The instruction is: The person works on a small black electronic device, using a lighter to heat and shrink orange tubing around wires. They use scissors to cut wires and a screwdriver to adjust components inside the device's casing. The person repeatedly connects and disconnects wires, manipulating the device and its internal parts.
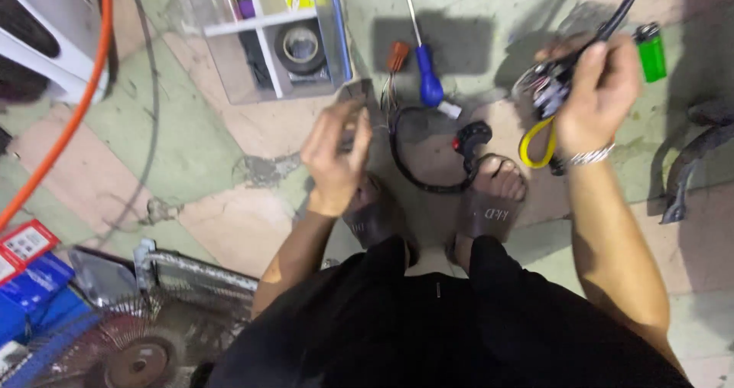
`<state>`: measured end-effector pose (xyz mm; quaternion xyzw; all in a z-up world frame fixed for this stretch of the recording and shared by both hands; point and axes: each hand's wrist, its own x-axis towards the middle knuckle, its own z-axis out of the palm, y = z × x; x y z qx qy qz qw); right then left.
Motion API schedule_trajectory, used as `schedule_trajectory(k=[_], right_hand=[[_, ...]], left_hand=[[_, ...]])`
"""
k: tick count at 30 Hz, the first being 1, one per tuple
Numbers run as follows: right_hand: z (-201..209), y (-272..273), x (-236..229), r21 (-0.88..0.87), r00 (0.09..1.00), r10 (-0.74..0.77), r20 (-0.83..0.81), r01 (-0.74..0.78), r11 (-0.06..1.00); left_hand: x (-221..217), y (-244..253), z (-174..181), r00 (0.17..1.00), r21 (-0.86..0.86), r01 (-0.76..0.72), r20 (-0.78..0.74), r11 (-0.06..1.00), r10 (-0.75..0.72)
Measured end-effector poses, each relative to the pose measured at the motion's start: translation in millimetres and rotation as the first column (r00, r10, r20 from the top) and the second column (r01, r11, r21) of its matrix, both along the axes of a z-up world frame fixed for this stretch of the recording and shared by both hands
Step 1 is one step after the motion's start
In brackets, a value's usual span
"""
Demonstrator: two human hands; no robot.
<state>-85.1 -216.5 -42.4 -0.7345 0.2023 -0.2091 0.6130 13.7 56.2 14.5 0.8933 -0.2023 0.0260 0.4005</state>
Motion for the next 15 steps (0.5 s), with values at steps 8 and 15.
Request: schedule_trajectory(k=[8,15], right_hand=[[-70.1,-27.4,-23.1,-0.019,0.988,0.054,-0.146,-0.057,0.998],[-30.4,-2.5,-15.8,-0.429,0.995,-0.072,-0.075,0.033,0.903]], left_hand=[[15.8,14.8,-21.5,0.954,0.033,0.021,-0.299,0.999,-0.010],[16.1,20.7,-37.9,0.944,0.142,0.084,-0.329,0.986,-0.033]])
